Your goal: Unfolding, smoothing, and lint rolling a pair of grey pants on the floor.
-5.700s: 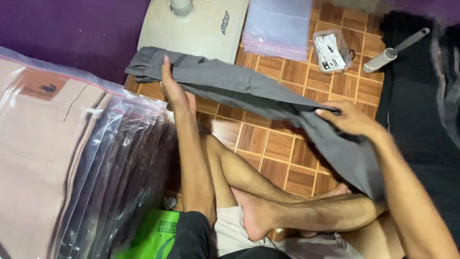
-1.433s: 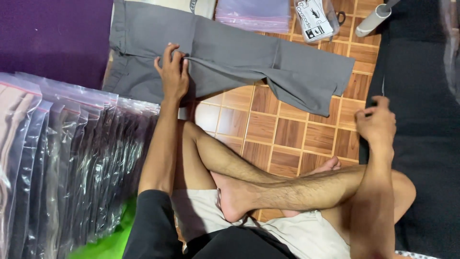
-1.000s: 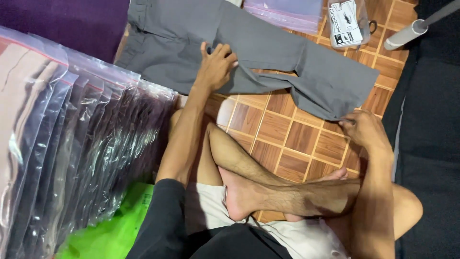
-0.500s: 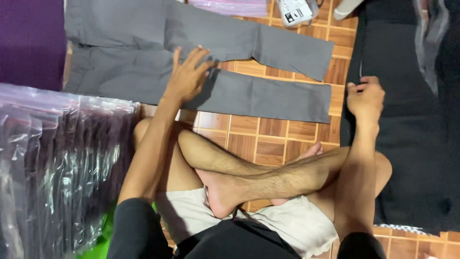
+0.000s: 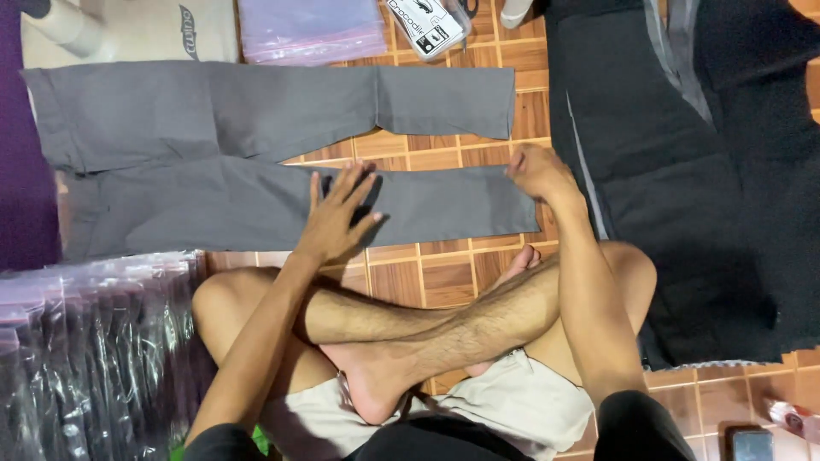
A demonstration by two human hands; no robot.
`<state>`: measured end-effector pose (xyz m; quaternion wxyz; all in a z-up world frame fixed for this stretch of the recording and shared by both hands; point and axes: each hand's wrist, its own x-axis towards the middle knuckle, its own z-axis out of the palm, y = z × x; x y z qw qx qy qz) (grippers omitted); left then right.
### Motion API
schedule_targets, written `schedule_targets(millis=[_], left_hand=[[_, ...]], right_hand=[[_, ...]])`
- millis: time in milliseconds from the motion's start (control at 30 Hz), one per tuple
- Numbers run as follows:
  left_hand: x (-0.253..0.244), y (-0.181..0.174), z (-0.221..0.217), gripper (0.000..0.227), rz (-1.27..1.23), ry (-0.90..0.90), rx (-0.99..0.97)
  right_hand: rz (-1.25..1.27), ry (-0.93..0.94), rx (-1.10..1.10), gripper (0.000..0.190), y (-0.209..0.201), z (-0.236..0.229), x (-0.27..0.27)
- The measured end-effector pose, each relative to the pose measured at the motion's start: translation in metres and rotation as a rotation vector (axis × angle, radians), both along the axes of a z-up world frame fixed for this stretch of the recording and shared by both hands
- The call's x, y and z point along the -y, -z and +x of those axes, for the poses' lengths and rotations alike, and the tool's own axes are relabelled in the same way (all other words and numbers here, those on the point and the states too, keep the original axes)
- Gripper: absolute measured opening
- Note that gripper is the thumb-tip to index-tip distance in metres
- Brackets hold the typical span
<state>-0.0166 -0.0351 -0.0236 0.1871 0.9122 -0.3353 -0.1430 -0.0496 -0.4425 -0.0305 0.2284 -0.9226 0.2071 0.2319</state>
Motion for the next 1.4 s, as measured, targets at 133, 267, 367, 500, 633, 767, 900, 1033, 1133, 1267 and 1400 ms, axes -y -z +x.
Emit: schedule_targets(millis=[133,267,367,500,633,767,900,1033,1133,1267,1400], left_hand=[[-0.007,0.013,0.036,0.064,0.044,-0.221,0.196],[-0.021,0.032,0.048,0.057,0.132,-0.394,0.159],[-0.03,0.067,0.052,0.051,0.134,-0.4,0.424],[-0.029,0.064,0.054,0.043,0.047,-0.321,0.653],[-0.011,0.027,0.047,0.053,-0.005,-0.186,0.425],[-0.007,0.02,0.053,0.063,0.087,-0.233,0.148],[-0.01,0.041,0.059,0.047,0.049,-0.234,0.292],[-0.01,0.042,0.058,0.047,0.041,-0.241,0.313],[-0.013,0.035,0.049,0.064,-0.118,-0.153,0.386],[-0.012,0.056,0.049,0.08,-0.005,-0.04,0.179],[-0.005,0.057,0.057,0.082,-0.027,-0.103,0.236]], right_hand=[[0.045,-0.3,0.528,0.056,-0.03,0.013,-0.034],[-0.033,-0.311,0.136,0.069,0.002,0.019,-0.025],[-0.199,-0.197,0.057,0.073,0.058,0.02,0.008],[-0.366,-0.074,0.243,0.065,0.03,0.017,-0.006],[-0.159,-0.294,0.196,0.064,-0.016,0.017,-0.039],[-0.175,-0.297,-0.051,0.074,0.022,0.02,-0.025],[-0.261,-0.153,-0.123,0.061,0.025,0.018,-0.02],[-0.39,-0.278,0.011,0.048,0.0,0.003,-0.024],[-0.498,-0.42,0.35,0.046,0.011,0.0,-0.017],[-0.138,-0.095,-0.305,0.044,0.009,0.019,-0.024],[-0.276,-0.155,-0.058,0.059,0.021,0.027,-0.004]])
